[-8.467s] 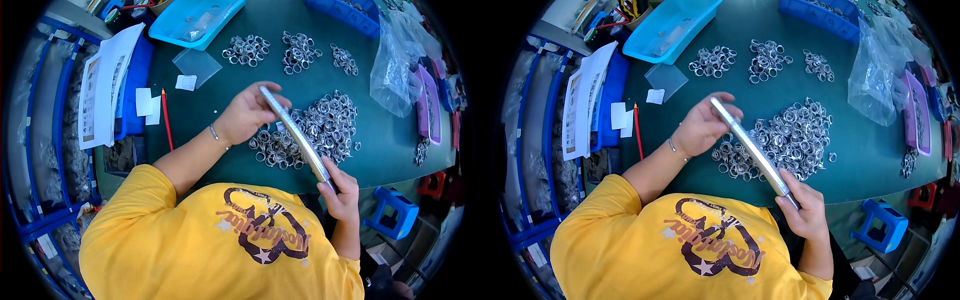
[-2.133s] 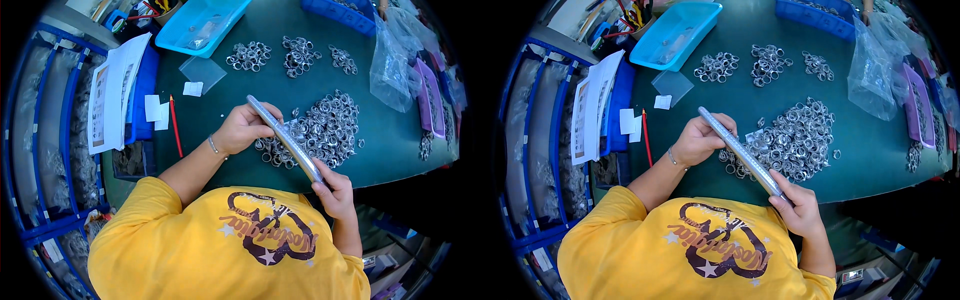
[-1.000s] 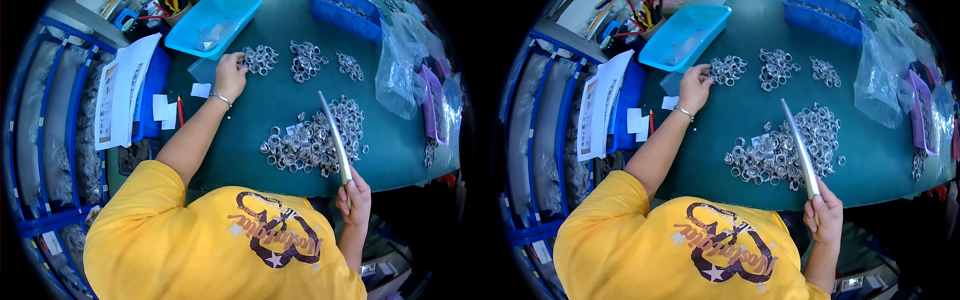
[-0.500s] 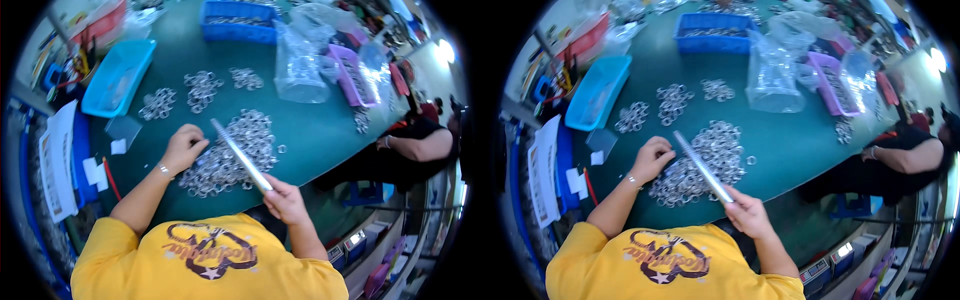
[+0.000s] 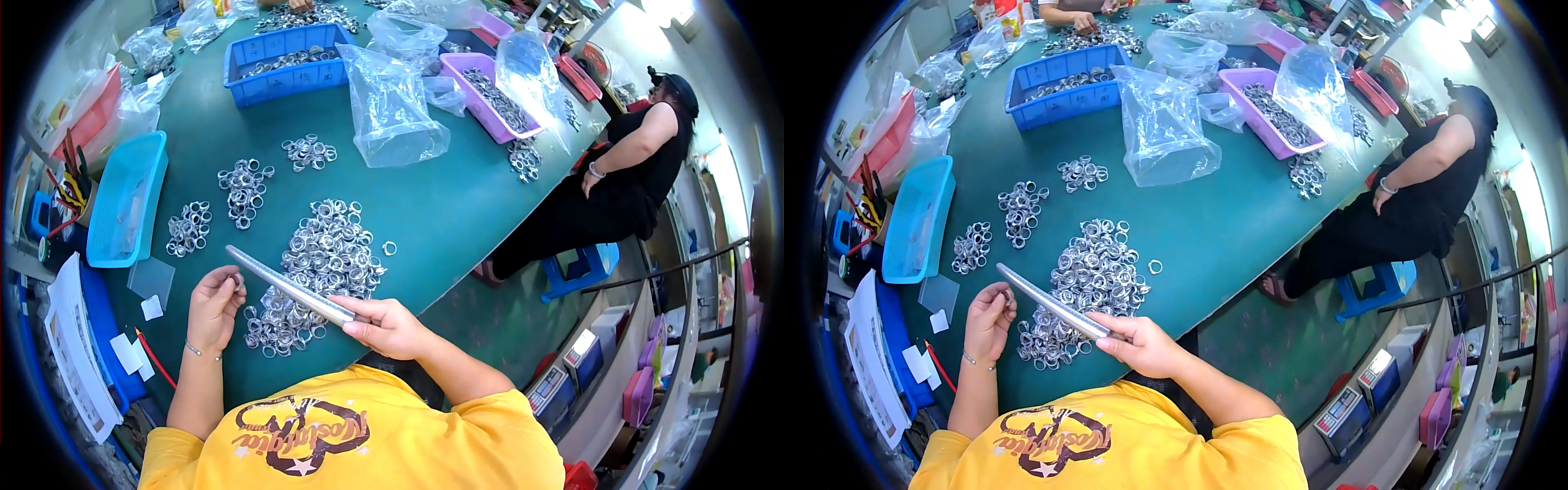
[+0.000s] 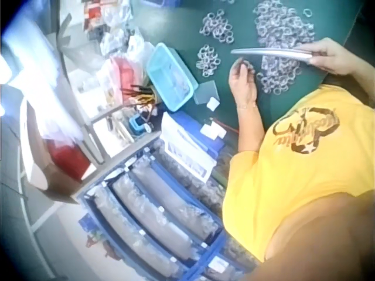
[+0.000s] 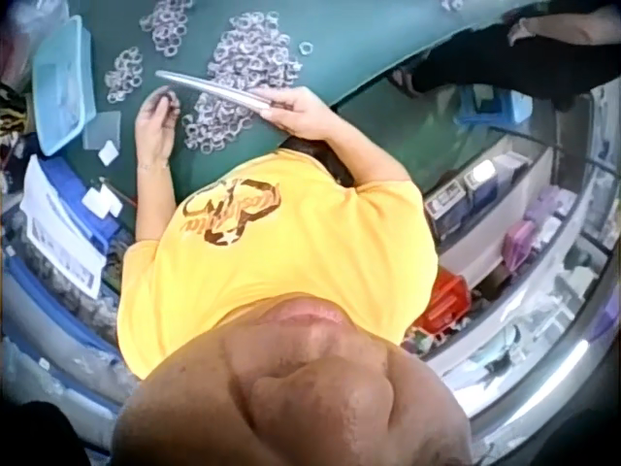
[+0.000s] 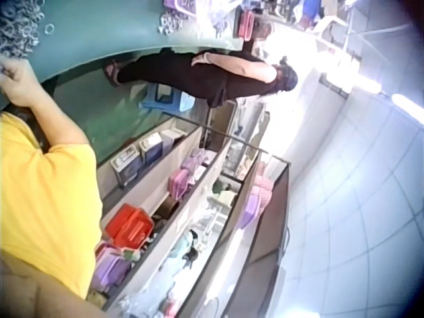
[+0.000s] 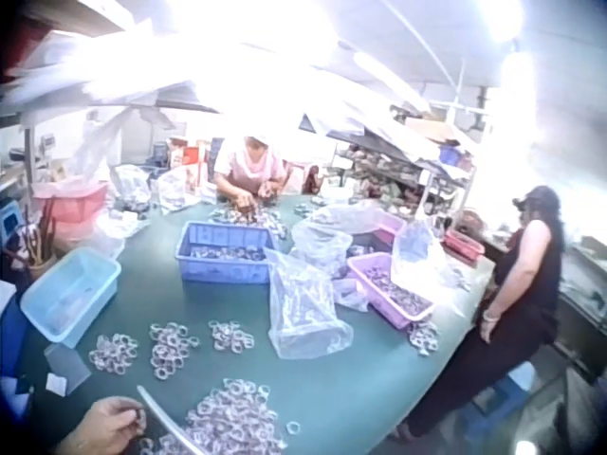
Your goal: The person slides metal rings one at a time onto a ring mandrel to check their size. The person repeatedly picks up a ring from a large pile on the table, pushes it onto the mandrel, and then removes it, placing the measured rings into a smaller separate group.
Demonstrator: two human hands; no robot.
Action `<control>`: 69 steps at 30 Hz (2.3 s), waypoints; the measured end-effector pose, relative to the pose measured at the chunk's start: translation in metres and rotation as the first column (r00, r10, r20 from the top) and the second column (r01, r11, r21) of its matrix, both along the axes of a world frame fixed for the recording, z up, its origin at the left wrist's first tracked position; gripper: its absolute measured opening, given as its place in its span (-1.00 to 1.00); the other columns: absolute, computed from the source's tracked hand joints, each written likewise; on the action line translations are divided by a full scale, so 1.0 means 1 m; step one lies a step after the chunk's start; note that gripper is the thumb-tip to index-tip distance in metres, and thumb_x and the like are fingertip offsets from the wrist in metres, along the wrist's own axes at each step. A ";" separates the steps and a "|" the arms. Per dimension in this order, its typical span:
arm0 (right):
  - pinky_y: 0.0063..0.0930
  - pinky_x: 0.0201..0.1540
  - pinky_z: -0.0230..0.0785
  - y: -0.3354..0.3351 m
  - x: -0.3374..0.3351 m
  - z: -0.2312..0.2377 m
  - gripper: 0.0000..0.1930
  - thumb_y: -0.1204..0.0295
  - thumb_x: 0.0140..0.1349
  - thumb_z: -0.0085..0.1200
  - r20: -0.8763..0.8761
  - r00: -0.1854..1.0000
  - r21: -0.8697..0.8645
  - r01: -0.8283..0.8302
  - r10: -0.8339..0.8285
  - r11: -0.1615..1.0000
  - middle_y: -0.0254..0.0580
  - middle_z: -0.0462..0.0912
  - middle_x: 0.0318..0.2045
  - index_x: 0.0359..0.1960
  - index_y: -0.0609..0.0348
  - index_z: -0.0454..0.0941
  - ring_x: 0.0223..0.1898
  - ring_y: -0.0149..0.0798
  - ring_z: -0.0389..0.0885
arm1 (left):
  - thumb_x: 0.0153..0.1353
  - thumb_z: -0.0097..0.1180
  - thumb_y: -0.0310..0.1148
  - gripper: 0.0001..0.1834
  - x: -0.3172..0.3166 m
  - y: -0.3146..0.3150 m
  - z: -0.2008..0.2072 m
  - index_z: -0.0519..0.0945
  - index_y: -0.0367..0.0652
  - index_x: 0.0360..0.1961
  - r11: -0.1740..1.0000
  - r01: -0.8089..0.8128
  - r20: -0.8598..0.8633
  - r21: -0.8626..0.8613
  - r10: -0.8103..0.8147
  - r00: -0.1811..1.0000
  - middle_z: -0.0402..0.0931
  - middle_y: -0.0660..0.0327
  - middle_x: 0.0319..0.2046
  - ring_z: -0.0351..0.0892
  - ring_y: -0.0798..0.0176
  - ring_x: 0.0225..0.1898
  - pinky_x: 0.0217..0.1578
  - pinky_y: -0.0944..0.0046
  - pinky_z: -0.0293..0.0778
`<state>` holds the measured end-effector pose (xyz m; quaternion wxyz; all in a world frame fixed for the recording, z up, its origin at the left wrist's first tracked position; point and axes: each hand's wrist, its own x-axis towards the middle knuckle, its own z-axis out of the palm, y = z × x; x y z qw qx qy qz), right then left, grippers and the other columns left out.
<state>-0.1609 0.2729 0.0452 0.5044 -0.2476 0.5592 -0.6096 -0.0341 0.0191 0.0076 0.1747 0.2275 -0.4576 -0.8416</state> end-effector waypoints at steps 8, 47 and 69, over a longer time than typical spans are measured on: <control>-0.77 -0.51 0.11 -0.003 0.003 -0.006 -0.56 0.48 0.21 -0.03 -0.065 0.996 -0.031 0.058 -0.060 0.998 -0.52 0.43 -0.44 0.16 0.17 0.27 -0.52 -0.67 0.22 | 0.22 -0.06 -0.44 -0.78 0.001 0.003 0.004 0.37 -0.26 -0.11 0.981 -0.056 -0.061 0.183 0.068 0.996 0.44 0.11 -0.24 0.45 0.35 -0.33 -0.34 0.44 0.42; -0.77 -0.74 -0.11 -0.010 -0.004 0.015 -0.57 0.48 0.18 -0.02 0.076 0.987 0.044 -0.148 0.144 0.988 -0.42 0.37 -0.66 0.11 0.30 0.31 -0.79 -0.61 0.16 | 0.02 0.05 -0.65 -0.68 0.023 0.004 -0.009 0.44 -0.31 -0.13 1.000 0.015 -0.177 0.017 -0.011 0.984 0.42 0.12 -0.30 0.46 0.33 -0.31 -0.26 0.42 0.42; -0.76 -0.80 -0.02 -0.022 -0.025 0.030 -0.49 0.49 0.16 -0.09 -0.126 0.964 0.117 0.249 -0.234 0.961 -0.35 0.33 -0.67 0.17 0.39 0.15 -0.82 -0.59 0.15 | 0.14 0.02 -0.53 -0.82 0.030 -0.011 -0.006 0.50 -0.27 -0.21 0.986 -0.036 0.107 -0.162 0.054 0.993 0.47 0.20 -0.32 0.45 0.47 -0.40 -0.37 0.50 0.41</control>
